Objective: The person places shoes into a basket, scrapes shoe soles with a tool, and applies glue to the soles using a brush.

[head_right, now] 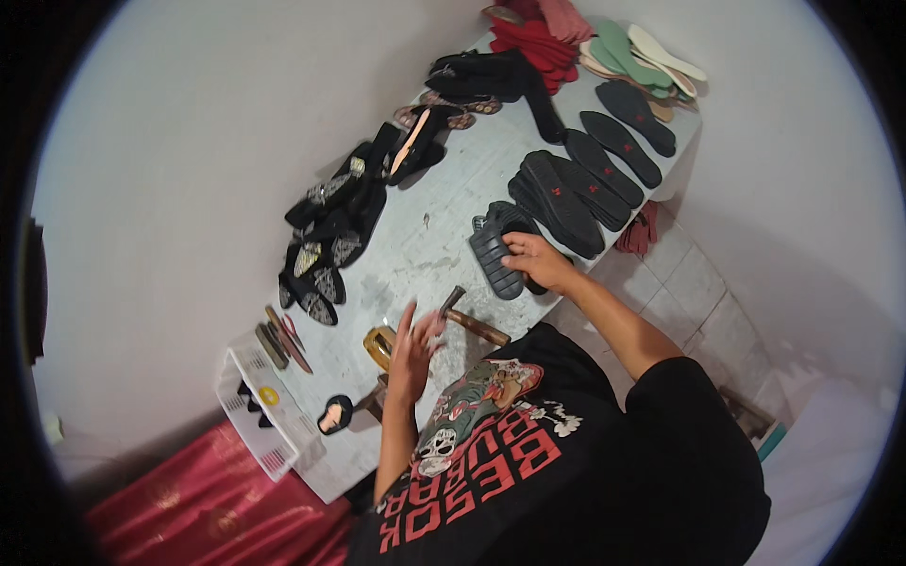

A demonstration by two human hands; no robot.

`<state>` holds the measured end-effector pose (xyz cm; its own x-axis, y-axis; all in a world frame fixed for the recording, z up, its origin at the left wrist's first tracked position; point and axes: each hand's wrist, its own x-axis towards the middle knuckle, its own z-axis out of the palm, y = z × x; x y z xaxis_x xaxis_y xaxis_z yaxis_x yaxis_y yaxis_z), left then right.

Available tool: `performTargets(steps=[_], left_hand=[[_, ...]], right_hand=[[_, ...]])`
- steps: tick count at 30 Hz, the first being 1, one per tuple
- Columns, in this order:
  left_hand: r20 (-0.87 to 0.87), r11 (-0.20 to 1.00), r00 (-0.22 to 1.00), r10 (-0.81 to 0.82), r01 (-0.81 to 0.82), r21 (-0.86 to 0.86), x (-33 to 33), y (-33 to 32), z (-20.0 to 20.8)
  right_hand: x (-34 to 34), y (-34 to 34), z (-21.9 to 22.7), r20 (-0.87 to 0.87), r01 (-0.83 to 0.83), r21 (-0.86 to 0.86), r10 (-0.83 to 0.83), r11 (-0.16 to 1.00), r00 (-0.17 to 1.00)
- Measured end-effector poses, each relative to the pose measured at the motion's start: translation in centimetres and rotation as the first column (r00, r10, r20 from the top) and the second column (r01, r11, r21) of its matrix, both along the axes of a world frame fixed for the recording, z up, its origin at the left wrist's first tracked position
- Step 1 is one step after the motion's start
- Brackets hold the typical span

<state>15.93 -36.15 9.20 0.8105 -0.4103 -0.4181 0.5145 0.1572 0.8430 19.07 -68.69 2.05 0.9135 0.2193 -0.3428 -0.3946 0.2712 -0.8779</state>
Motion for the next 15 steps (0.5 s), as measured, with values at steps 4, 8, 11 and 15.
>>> performTargets(steps=[4, 8, 11, 15], left_hand=[[0.003, 0.975, 0.999, 0.048, -0.047, -0.218, 3.7, -3.3, -1.5], [0.075, 0.977, 0.995, 0.073, -0.057, -0.206, 3.3, -3.5, 2.2], [-0.052, 0.913, 0.996, 0.075, -0.089, -0.399, 1.5, -1.3, 2.2], [-0.231, 0.814, 0.962, -0.148, -0.015, -0.581, 0.4, 5.2, -2.6]], right_hand=[[-2.0, 6.9, 3.6, -0.03, -0.178, 0.236, 0.19, 0.955, 0.981], [-4.8, 11.7, 1.0, -0.075, -0.355, 0.108, 0.364, 0.929, 0.928], [-5.5, 13.7, 1.4, -0.079, -0.469, 0.146, 0.483, 0.871, 0.872], [-4.9, 16.2, 3.8, 0.057, -0.678, -0.117, 0.686, 0.726, 0.725]])
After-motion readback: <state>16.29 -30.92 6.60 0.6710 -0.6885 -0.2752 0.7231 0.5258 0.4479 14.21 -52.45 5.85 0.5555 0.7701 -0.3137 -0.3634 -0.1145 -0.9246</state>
